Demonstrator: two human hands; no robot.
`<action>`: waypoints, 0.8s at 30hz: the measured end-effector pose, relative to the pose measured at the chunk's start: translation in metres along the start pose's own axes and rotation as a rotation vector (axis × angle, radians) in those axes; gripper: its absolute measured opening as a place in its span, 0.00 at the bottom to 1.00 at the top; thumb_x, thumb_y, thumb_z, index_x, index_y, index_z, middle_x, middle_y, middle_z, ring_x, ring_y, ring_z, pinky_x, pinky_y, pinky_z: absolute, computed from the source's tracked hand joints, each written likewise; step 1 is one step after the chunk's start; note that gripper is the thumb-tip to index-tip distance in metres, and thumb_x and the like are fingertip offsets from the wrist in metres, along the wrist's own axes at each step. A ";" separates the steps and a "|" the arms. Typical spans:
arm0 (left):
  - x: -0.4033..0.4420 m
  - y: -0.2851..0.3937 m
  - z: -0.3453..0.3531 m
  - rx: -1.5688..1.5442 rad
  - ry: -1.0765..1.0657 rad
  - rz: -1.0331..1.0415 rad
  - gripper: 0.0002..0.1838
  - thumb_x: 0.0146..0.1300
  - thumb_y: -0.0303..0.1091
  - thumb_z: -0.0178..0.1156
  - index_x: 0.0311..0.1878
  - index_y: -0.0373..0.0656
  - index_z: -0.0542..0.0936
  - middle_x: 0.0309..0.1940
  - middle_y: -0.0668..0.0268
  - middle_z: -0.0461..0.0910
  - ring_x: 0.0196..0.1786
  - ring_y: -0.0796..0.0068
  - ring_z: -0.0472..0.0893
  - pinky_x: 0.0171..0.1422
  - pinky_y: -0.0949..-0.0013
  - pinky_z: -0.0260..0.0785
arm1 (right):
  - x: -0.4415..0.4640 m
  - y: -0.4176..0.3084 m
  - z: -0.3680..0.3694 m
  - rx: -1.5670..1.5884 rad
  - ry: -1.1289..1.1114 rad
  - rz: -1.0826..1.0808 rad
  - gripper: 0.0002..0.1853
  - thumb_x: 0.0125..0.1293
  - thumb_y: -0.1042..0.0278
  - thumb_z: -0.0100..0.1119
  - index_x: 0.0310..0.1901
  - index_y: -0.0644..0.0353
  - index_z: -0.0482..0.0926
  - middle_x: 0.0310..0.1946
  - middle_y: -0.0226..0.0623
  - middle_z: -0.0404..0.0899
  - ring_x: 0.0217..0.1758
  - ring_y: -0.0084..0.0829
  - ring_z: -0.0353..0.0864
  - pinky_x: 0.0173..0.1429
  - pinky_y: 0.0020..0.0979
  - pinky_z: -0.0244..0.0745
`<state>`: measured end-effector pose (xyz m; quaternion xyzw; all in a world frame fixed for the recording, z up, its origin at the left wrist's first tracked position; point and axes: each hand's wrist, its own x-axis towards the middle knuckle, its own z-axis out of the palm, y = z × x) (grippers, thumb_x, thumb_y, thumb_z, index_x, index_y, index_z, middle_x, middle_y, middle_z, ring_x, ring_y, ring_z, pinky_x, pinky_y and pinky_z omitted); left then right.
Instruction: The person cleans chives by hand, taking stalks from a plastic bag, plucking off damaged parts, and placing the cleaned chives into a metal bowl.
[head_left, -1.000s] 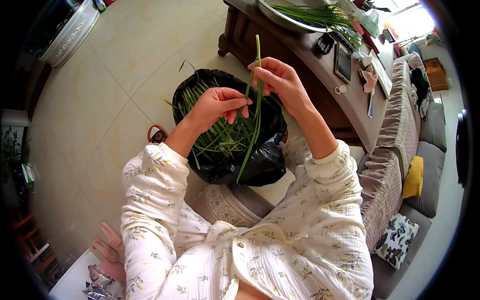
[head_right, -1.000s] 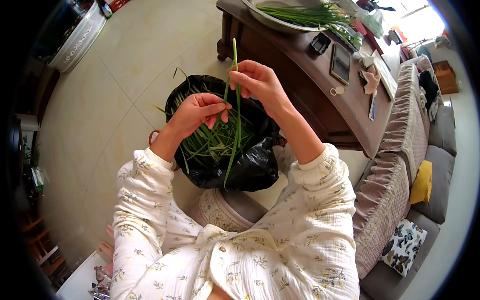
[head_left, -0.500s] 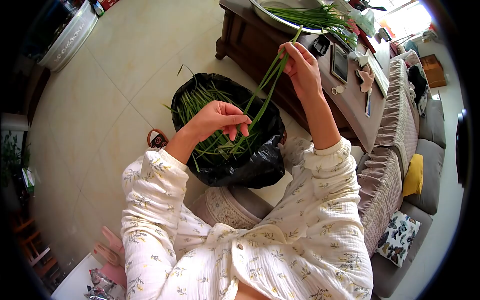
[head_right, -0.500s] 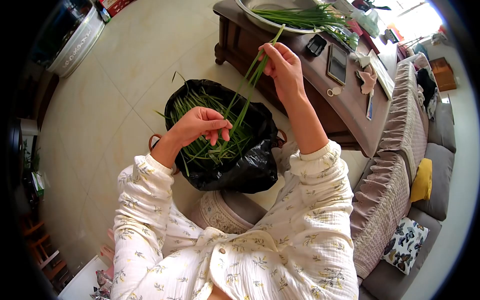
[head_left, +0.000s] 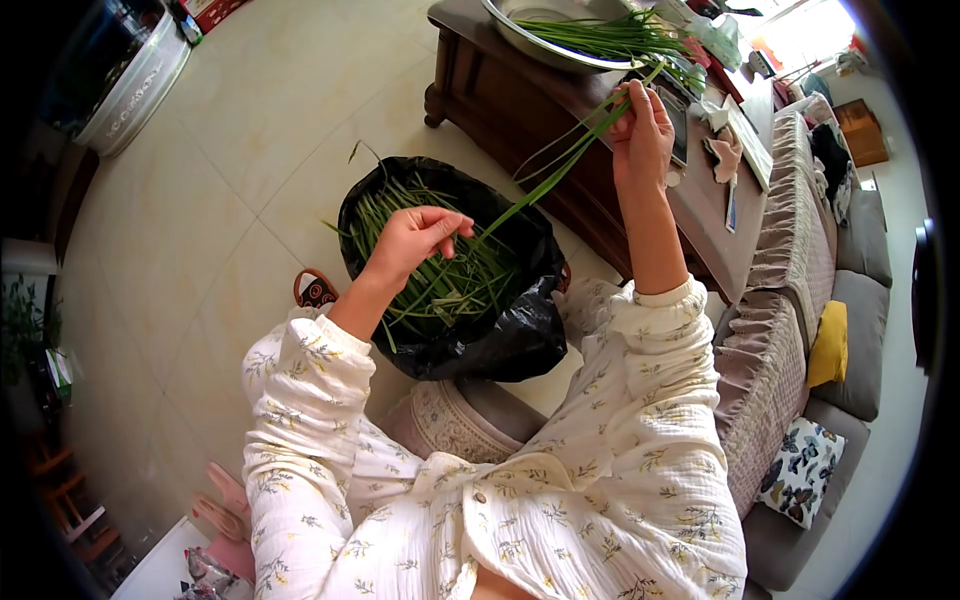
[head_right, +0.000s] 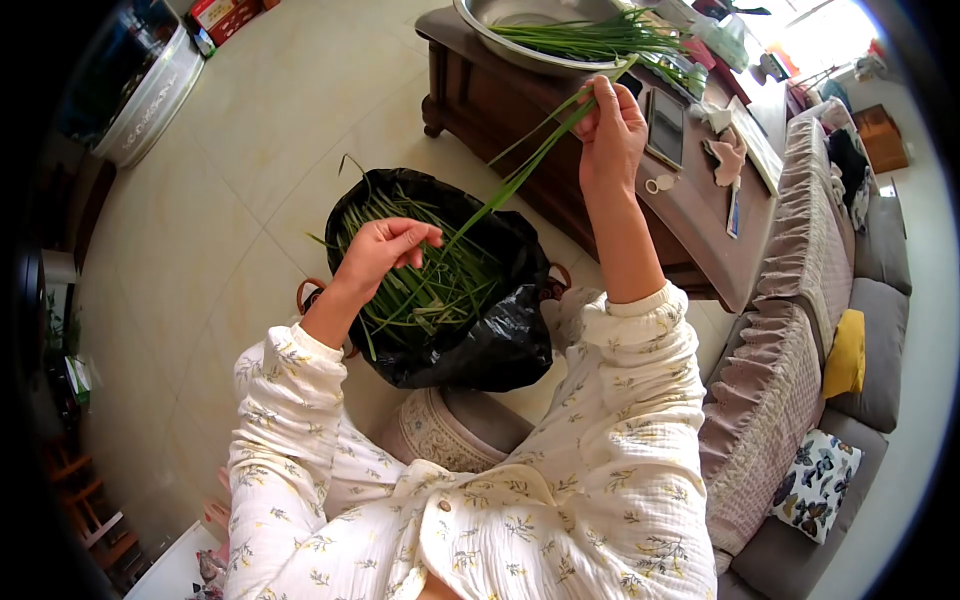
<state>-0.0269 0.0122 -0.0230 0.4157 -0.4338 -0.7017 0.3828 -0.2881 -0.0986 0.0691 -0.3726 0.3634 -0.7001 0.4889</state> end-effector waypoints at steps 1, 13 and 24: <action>-0.002 0.001 0.004 0.049 0.023 -0.003 0.13 0.67 0.37 0.57 0.44 0.37 0.83 0.26 0.74 0.78 0.24 0.89 0.70 0.27 0.83 0.58 | 0.001 -0.001 -0.001 -0.002 -0.003 0.000 0.08 0.65 0.66 0.59 0.31 0.59 0.76 0.24 0.29 0.76 0.18 0.15 0.64 0.22 0.18 0.58; -0.005 0.010 0.011 0.091 -0.216 -0.108 0.10 0.62 0.35 0.61 0.38 0.39 0.84 0.19 0.77 0.72 0.22 0.90 0.66 0.27 0.84 0.56 | 0.011 -0.001 -0.017 0.026 0.119 -0.043 0.06 0.64 0.68 0.60 0.32 0.60 0.78 0.23 0.29 0.77 0.17 0.15 0.65 0.22 0.17 0.59; -0.002 -0.025 0.007 0.068 -0.176 -0.181 0.12 0.63 0.32 0.61 0.45 0.35 0.81 0.23 0.72 0.78 0.22 0.86 0.71 0.27 0.82 0.62 | 0.022 -0.008 -0.032 0.218 0.196 -0.126 0.05 0.66 0.71 0.57 0.32 0.61 0.77 0.22 0.29 0.75 0.19 0.16 0.64 0.23 0.20 0.59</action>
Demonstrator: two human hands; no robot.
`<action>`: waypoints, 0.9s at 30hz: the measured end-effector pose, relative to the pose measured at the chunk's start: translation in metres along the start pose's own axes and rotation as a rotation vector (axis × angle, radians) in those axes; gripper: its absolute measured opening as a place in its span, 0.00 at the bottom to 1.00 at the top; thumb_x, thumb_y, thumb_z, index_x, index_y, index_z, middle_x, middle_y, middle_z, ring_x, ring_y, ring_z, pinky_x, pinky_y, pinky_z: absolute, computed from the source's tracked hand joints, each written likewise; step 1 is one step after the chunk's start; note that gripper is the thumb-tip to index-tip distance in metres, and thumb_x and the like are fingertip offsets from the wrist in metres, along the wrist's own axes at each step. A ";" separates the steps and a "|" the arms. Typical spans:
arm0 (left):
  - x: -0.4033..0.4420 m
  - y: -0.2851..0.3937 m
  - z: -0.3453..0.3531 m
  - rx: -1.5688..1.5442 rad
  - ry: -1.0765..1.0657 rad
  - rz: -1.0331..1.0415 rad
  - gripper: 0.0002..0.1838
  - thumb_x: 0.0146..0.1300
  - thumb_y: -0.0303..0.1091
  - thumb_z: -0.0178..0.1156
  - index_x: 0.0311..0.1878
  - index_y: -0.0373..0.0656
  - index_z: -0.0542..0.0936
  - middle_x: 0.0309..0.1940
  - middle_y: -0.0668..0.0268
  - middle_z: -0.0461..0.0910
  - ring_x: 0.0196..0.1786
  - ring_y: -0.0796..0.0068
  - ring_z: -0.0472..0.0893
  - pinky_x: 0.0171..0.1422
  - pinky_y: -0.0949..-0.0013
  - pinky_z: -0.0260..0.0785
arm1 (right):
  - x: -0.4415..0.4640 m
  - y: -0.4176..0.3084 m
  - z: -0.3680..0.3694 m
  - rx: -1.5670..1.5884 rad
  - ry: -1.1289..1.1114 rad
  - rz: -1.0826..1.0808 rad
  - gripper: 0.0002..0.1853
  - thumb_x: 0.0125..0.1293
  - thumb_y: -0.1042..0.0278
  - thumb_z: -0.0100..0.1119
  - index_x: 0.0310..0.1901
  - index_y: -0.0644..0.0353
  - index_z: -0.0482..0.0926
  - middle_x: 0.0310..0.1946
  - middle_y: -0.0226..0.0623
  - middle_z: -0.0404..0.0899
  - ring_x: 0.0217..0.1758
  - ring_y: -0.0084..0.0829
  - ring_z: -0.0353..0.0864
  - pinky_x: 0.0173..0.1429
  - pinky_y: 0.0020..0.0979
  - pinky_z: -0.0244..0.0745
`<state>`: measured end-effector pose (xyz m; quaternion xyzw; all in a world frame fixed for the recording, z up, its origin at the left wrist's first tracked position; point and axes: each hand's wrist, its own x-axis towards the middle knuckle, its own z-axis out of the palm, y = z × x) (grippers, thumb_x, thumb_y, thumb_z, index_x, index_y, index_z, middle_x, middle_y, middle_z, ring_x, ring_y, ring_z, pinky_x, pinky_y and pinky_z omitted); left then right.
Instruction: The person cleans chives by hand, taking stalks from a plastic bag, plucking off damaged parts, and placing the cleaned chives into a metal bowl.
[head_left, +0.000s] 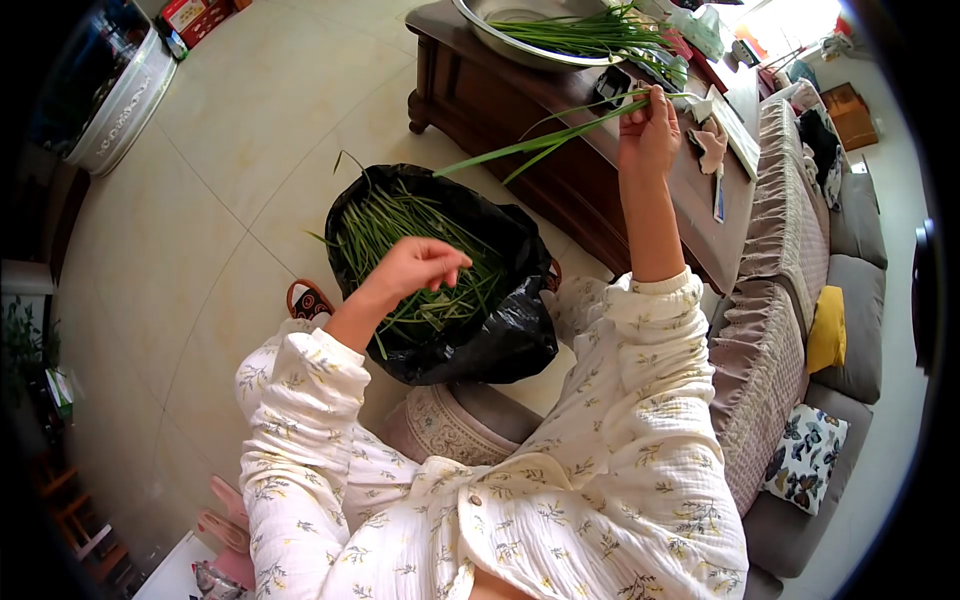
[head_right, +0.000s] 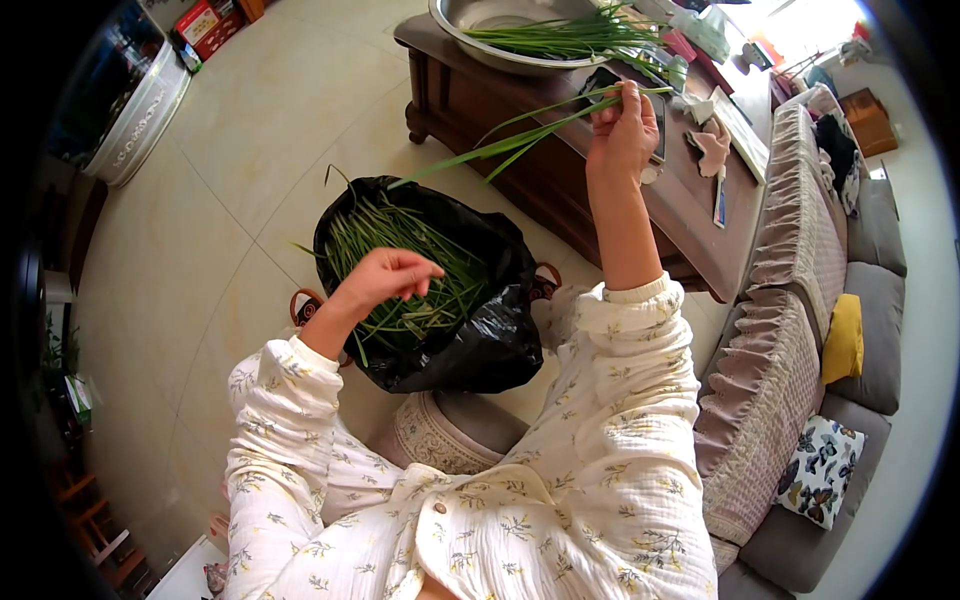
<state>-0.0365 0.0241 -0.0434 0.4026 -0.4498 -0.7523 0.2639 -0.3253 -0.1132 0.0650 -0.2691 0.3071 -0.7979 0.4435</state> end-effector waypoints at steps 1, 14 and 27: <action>0.002 -0.003 0.000 0.146 -0.050 -0.025 0.14 0.62 0.32 0.61 0.48 0.34 0.80 0.23 0.72 0.78 0.21 0.86 0.71 0.27 0.81 0.62 | 0.000 0.001 -0.001 0.006 -0.026 0.029 0.05 0.66 0.71 0.57 0.32 0.61 0.77 0.22 0.29 0.75 0.19 0.16 0.64 0.23 0.20 0.59; 0.014 0.005 0.020 0.046 0.088 0.205 0.15 0.63 0.32 0.60 0.52 0.38 0.74 0.22 0.71 0.76 0.23 0.87 0.72 0.24 0.82 0.60 | -0.055 0.019 0.029 0.014 -0.212 0.331 0.07 0.68 0.68 0.55 0.34 0.61 0.75 0.25 0.31 0.75 0.21 0.18 0.66 0.27 0.22 0.62; -0.001 -0.007 0.019 0.084 0.093 0.293 0.10 0.67 0.31 0.54 0.35 0.38 0.82 0.21 0.69 0.78 0.20 0.87 0.70 0.24 0.82 0.61 | -0.025 0.002 0.005 -0.064 -0.065 0.042 0.07 0.67 0.66 0.56 0.33 0.58 0.75 0.25 0.29 0.77 0.20 0.15 0.65 0.24 0.18 0.60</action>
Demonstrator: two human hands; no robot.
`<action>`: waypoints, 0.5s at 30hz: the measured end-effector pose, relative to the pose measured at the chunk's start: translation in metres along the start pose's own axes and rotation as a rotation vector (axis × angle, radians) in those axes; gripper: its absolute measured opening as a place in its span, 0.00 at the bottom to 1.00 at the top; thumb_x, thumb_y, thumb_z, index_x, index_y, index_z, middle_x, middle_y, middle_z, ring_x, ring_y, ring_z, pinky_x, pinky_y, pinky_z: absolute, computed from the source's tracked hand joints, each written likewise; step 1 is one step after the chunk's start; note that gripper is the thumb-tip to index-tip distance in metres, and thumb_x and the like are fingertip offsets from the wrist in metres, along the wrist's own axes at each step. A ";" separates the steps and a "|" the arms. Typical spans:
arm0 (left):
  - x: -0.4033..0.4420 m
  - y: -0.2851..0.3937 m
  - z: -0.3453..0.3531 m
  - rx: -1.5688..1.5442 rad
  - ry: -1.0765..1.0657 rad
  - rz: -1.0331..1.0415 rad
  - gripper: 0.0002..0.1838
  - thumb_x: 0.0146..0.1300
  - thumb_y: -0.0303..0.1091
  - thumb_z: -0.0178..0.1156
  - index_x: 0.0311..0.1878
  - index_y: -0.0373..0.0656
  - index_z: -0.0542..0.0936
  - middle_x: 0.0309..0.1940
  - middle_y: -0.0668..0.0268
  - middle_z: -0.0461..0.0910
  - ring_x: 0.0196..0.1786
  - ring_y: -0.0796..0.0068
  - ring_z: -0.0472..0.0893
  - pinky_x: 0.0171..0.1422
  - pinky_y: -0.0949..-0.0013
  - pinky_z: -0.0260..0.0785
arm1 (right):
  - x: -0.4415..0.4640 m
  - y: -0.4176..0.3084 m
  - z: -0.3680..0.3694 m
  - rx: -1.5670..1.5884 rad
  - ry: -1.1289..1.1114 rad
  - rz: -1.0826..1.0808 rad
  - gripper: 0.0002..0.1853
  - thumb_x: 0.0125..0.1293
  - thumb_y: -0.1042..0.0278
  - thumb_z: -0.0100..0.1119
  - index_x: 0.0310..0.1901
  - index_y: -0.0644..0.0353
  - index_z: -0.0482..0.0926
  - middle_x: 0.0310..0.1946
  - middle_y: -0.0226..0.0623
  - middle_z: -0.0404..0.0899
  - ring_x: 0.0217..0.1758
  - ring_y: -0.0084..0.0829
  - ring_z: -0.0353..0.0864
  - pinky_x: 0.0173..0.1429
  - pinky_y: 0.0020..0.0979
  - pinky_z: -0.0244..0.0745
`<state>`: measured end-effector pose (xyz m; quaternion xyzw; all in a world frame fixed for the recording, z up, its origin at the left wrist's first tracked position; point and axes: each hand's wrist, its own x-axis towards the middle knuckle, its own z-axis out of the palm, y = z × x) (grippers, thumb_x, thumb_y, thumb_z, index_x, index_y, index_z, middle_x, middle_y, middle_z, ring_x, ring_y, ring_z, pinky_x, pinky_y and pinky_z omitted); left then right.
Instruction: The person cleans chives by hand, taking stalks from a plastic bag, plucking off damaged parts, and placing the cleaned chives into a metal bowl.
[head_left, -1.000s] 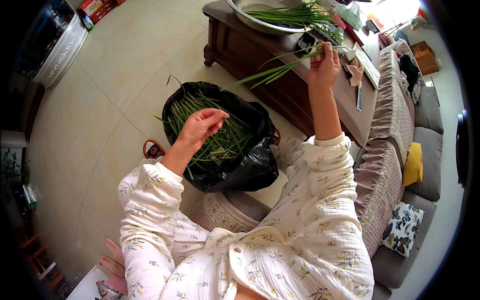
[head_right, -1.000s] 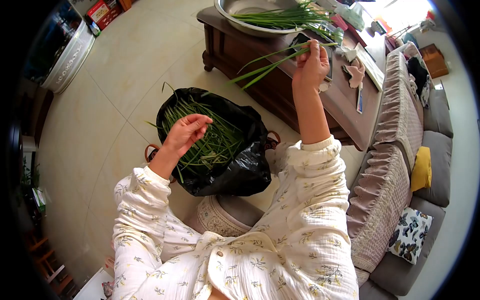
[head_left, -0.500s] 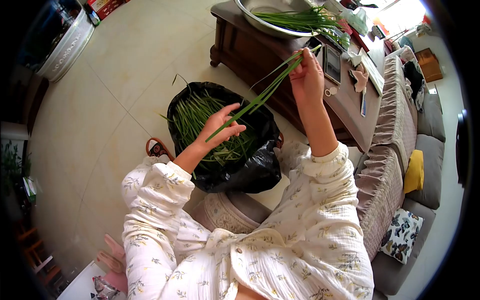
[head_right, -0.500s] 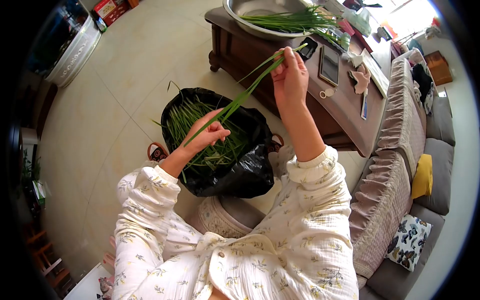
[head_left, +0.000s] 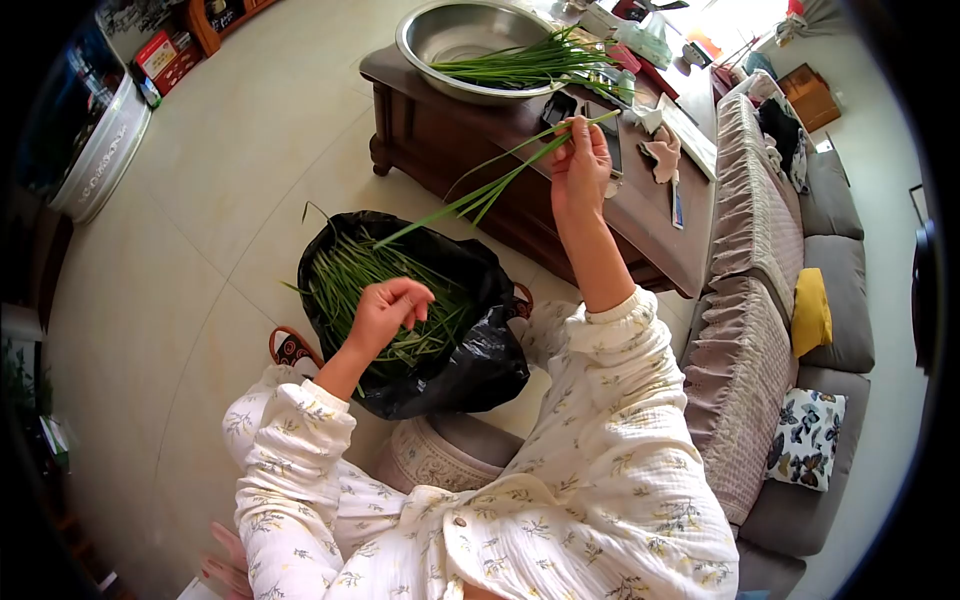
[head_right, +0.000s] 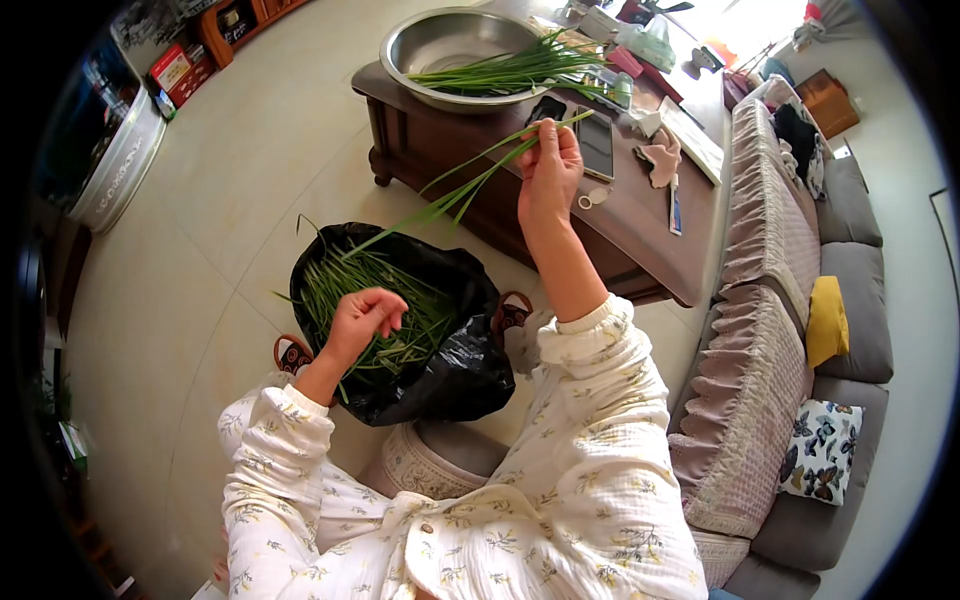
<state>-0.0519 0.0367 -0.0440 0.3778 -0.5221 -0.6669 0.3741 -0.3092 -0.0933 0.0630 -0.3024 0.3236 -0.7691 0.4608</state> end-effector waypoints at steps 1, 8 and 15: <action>-0.004 -0.003 -0.001 0.091 -0.063 -0.041 0.10 0.66 0.31 0.54 0.34 0.38 0.82 0.21 0.69 0.78 0.19 0.87 0.70 0.24 0.82 0.61 | -0.001 -0.008 -0.001 -0.082 -0.007 -0.075 0.06 0.67 0.67 0.57 0.33 0.59 0.75 0.25 0.29 0.77 0.20 0.14 0.65 0.24 0.17 0.59; -0.021 -0.023 -0.005 0.578 -0.214 -0.217 0.24 0.59 0.35 0.62 0.57 0.34 0.73 0.17 0.64 0.78 0.16 0.79 0.72 0.23 0.73 0.64 | -0.010 -0.104 0.066 -0.984 -0.215 -0.912 0.02 0.64 0.72 0.59 0.36 0.59 0.77 0.27 0.30 0.79 0.21 0.18 0.73 0.26 0.19 0.65; -0.016 -0.027 -0.019 0.812 -0.143 -0.028 0.27 0.54 0.39 0.66 0.55 0.34 0.75 0.23 0.58 0.80 0.25 0.63 0.79 0.33 0.65 0.70 | 0.100 -0.063 0.137 -2.068 -0.727 -1.473 0.06 0.53 0.72 0.56 0.34 0.51 0.77 0.33 0.30 0.79 0.38 0.29 0.81 0.49 0.35 0.69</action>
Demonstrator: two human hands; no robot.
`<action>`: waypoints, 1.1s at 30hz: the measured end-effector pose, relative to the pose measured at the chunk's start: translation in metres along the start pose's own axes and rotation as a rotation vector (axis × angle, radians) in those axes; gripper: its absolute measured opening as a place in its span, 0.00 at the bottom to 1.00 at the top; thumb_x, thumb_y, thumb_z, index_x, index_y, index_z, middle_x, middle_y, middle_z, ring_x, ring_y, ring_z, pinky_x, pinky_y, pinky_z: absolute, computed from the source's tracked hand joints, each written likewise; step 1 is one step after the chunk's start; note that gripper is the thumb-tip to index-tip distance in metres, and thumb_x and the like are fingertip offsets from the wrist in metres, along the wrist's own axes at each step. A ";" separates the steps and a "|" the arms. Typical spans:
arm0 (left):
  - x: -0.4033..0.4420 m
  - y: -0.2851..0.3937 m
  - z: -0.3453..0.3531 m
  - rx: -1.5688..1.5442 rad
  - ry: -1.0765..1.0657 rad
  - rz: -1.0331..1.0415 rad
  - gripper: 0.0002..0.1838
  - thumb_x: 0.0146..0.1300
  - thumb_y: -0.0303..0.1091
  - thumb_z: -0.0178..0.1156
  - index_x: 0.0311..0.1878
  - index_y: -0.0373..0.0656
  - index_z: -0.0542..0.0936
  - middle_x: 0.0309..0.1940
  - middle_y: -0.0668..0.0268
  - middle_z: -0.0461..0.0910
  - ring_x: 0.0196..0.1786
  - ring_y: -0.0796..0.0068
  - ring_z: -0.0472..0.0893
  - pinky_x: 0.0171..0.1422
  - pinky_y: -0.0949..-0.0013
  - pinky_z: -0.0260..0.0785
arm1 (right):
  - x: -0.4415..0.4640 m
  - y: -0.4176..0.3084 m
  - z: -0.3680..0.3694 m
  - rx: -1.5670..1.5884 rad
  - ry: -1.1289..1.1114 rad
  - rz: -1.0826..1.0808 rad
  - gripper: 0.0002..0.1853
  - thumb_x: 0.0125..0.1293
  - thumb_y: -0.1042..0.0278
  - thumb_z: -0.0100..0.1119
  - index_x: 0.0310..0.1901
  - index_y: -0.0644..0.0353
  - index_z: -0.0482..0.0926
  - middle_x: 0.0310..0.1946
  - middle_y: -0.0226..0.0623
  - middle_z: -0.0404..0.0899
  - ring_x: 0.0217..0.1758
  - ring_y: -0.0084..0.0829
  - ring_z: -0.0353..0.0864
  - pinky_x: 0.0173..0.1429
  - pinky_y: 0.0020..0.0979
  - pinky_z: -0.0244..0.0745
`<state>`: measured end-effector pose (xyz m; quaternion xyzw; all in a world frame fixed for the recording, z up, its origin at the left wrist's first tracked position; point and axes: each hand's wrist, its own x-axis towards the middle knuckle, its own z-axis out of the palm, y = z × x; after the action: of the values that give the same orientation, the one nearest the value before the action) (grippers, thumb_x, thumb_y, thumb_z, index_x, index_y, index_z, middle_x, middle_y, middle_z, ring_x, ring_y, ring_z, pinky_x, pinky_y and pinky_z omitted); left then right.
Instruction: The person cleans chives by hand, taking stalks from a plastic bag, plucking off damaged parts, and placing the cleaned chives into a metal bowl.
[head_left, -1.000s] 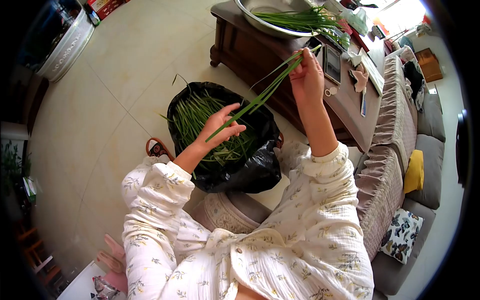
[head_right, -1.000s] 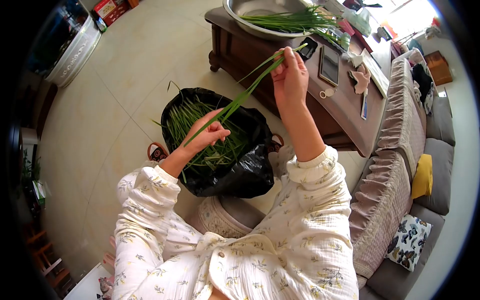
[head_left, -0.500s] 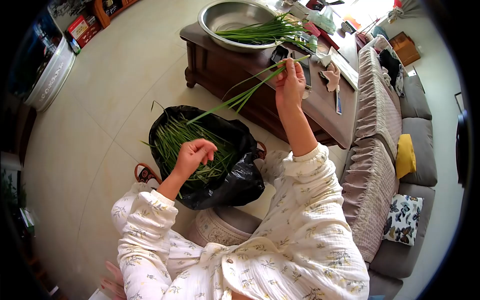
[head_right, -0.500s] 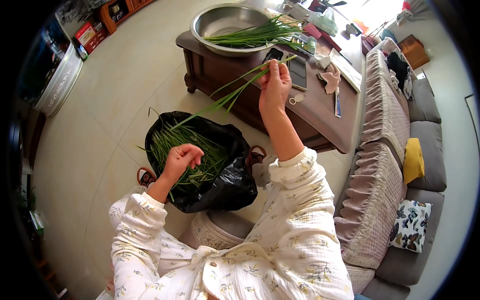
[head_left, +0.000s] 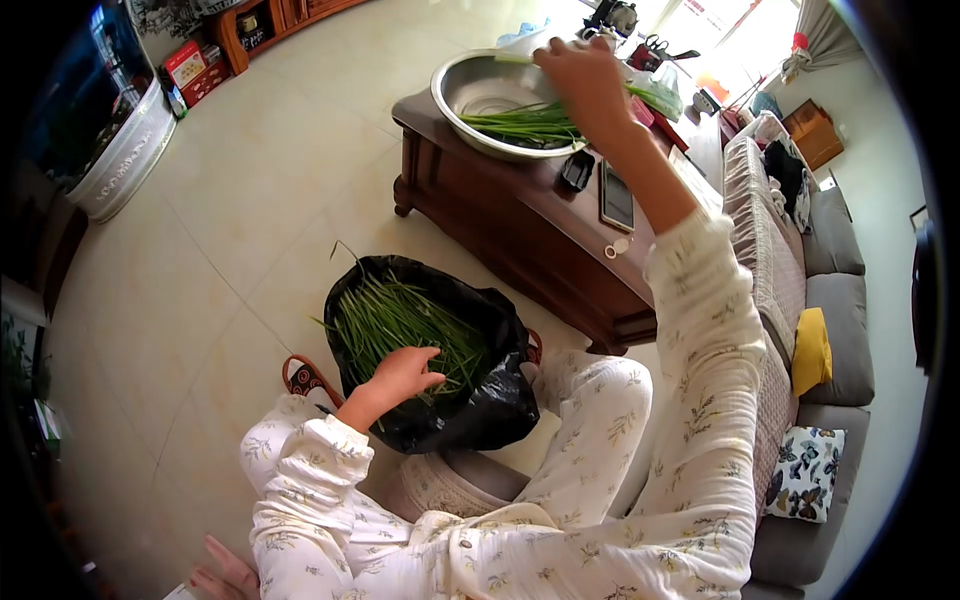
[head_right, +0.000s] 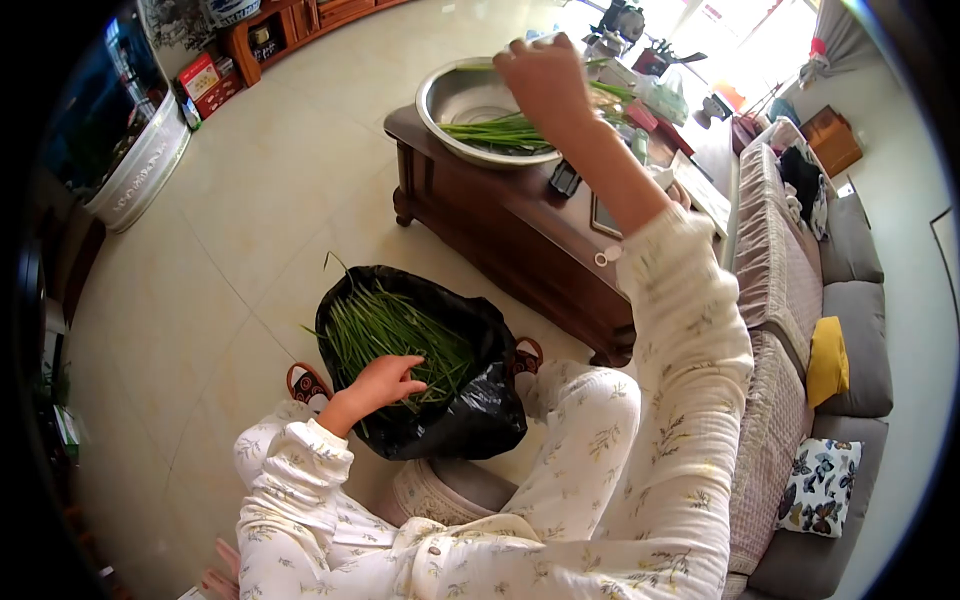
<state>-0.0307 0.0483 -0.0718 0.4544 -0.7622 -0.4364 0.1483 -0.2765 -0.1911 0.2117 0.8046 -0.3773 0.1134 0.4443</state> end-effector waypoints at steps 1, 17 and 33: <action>-0.002 0.001 -0.002 0.010 0.017 0.005 0.27 0.54 0.39 0.67 0.54 0.34 0.75 0.23 0.57 0.80 0.26 0.61 0.79 0.34 0.64 0.70 | 0.007 -0.001 0.036 -0.089 -0.067 -0.061 0.04 0.53 0.72 0.57 0.31 0.51 0.78 0.32 0.31 0.80 0.37 0.29 0.82 0.49 0.36 0.68; 0.009 0.008 -0.060 -0.062 0.261 -0.103 0.21 0.53 0.38 0.66 0.49 0.38 0.79 0.24 0.58 0.80 0.27 0.62 0.79 0.33 0.64 0.70 | 0.009 -0.070 0.186 0.290 -0.632 0.045 0.06 0.56 0.72 0.56 0.32 0.57 0.83 0.35 0.41 0.83 0.46 0.39 0.82 0.43 0.36 0.78; -0.007 -0.025 -0.101 0.219 0.603 -0.231 0.07 0.56 0.30 0.59 0.34 0.39 0.82 0.30 0.53 0.81 0.35 0.53 0.80 0.40 0.58 0.71 | -0.105 -0.313 0.040 1.290 -0.509 0.111 0.05 0.58 0.68 0.56 0.30 0.61 0.75 0.30 0.43 0.77 0.36 0.46 0.77 0.40 0.43 0.71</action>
<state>0.0502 -0.0047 -0.0323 0.6595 -0.6700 -0.2120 0.2669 -0.1337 -0.0696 -0.0626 0.8889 -0.3676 0.1452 -0.2315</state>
